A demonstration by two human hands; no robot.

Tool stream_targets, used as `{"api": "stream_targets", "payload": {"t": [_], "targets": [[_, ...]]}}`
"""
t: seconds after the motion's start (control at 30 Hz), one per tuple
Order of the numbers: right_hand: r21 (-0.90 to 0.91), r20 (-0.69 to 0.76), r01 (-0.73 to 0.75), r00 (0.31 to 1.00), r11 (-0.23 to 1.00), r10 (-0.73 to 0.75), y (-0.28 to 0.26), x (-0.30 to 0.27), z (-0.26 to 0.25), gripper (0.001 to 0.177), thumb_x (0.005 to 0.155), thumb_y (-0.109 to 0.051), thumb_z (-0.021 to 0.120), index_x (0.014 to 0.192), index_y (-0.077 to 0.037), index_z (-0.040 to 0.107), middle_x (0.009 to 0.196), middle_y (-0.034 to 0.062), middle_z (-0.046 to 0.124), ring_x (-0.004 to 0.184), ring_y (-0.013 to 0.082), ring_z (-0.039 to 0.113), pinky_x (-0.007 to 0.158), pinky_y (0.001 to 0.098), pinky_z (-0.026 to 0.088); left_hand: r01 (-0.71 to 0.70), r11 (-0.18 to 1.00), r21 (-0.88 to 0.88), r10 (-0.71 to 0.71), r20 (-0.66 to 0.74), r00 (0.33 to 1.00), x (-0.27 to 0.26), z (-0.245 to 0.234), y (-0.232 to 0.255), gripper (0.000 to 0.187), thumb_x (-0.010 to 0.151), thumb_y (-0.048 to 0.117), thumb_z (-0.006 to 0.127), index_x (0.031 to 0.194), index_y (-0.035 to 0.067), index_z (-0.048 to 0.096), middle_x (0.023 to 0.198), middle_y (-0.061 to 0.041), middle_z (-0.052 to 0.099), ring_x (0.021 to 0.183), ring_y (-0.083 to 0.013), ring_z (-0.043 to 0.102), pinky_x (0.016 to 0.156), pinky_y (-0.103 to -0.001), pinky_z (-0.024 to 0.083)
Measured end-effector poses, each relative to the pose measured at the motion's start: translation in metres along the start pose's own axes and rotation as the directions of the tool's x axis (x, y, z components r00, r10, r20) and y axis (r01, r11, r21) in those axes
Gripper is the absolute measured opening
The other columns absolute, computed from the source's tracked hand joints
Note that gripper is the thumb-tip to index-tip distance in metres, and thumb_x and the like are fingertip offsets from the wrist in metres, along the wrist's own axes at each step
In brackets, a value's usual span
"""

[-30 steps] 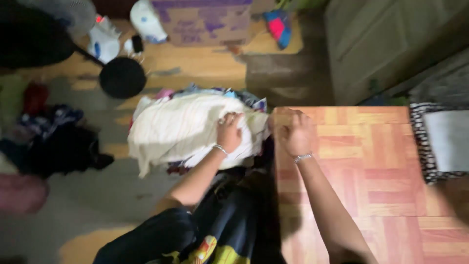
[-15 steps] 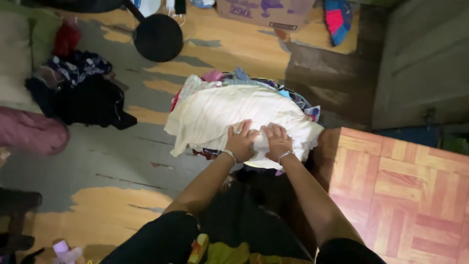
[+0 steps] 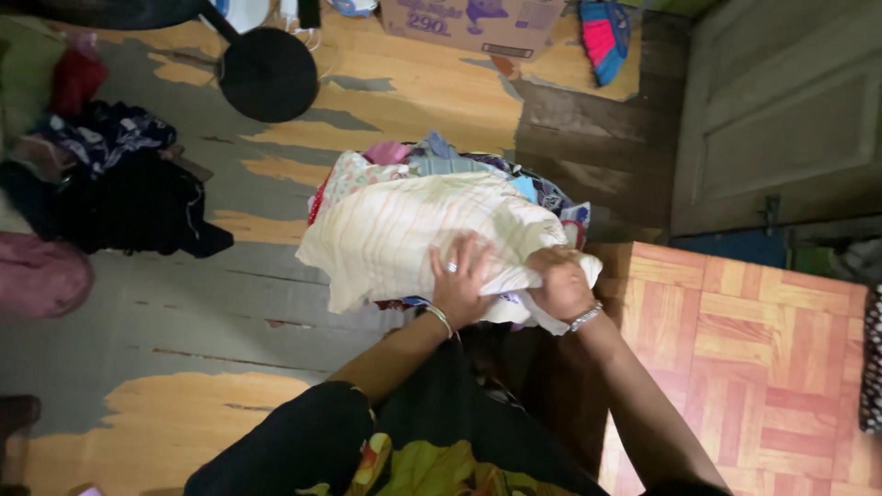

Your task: The person folds three garments on a wooden table: a white short-sleeved shirt, a black-and-white polka-dotted top, and a cream-colored long-sleeved shirt with floral embroidery. Each item is smoothed, folded into a compact rectangle, and stacked on the table.

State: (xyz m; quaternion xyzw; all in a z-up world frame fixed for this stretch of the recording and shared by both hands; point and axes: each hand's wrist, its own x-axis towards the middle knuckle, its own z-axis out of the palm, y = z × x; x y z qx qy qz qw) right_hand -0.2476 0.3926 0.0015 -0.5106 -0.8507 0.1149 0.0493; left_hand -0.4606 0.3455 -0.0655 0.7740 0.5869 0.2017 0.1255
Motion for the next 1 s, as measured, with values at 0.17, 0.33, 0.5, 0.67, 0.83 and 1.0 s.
{"api": "stream_targets", "payload": {"t": [0.17, 0.33, 0.5, 0.67, 0.83, 1.0], "targets": [[0.149, -0.215, -0.442, 0.859, 0.885, 0.465, 0.027, -0.041, 0.014, 0.051, 0.073, -0.036, 0.085, 0.119, -0.020, 0.069, 0.111, 0.0105, 0.062, 0.102, 0.0370, 0.065, 0.090, 0.0473, 0.055, 0.274, 0.910, -0.310, -0.321, -0.110, 0.941, 0.045, -0.011, -0.021, 0.059, 0.067, 0.010, 0.065, 0.124, 0.026, 0.064, 0.122, -0.003, 0.064, 0.123, -0.0291, 0.057, 0.102, -0.061, 0.038], [0.667, 0.720, -0.708, 0.534, -0.230, 0.444, -0.031, -0.043, -0.048, 0.107, 0.094, -0.078, 0.030, 0.155, 0.010, 0.027, 0.147, 0.0439, 0.041, 0.136, 0.0569, 0.043, 0.103, 0.0740, 0.037, 0.308, 0.513, -0.801, -0.465, 0.042, 0.884, 0.060, -0.089, 0.059, 0.050, 0.072, -0.002, 0.057, 0.114, 0.020, 0.073, 0.106, -0.011, 0.076, 0.110, -0.0316, 0.071, 0.094, -0.045, 0.055], [0.525, 0.699, -0.181, 0.650, -0.832, 0.299, 0.062, -0.067, 0.082, 0.043, 0.092, -0.035, 0.071, 0.116, 0.000, 0.068, 0.117, 0.0225, 0.073, 0.104, 0.0362, 0.074, 0.105, 0.0578, 0.051, 0.135, 0.474, -0.870, 0.710, 0.469, 0.526, 0.030, -0.111, 0.112, 0.072, 0.065, 0.004, 0.074, 0.136, 0.004, 0.062, 0.126, -0.025, 0.069, 0.120, -0.0401, 0.065, 0.103, -0.050, 0.053], [0.506, 0.463, 0.271, 0.715, -0.819, 0.523, 0.012, -0.131, -0.078, 0.063, 0.088, -0.038, 0.068, 0.134, 0.003, 0.058, 0.135, 0.0263, 0.063, 0.123, 0.0409, 0.062, 0.112, 0.0602, 0.042, 0.451, 0.374, -0.810, 0.007, 0.488, 0.873, 0.109, -0.058, 0.078, 0.054, 0.076, 0.039, 0.084, 0.122, 0.017, 0.065, 0.117, -0.009, 0.064, 0.110, -0.0219, 0.063, 0.096, -0.034, 0.050], [0.504, 0.121, 0.727, 0.474, -0.466, 0.872, 0.038, -0.277, -0.065, 0.096, 0.086, -0.061, 0.071, 0.148, 0.007, 0.045, 0.148, 0.0298, 0.052, 0.135, 0.0452, 0.052, 0.115, 0.0656, 0.033, 0.857, 0.192, -0.478, 0.386, 0.840, 0.382, 0.102, 0.050, 0.146, 0.066, 0.094, 0.048, 0.075, 0.145, 0.014, 0.051, 0.134, -0.011, 0.062, 0.112, -0.0265, 0.068, 0.096, -0.045, 0.058], [0.614, -0.103, 0.769, 0.302, -0.178, 0.948, 0.037, -0.419, -0.056, 0.096, 0.083, -0.058, 0.067, 0.150, 0.007, 0.043, 0.149, 0.0270, 0.051, 0.135, 0.0435, 0.052, 0.113, 0.0656, 0.035, 0.519, 0.434, -0.737, 0.848, 0.528, 0.040, 0.061, -0.045, 0.306, 0.073, 0.104, 0.038, 0.052, 0.158, -0.004, 0.028, 0.164, -0.027, 0.025, 0.154, -0.0332, 0.018, 0.130, -0.041, 0.009]]}}
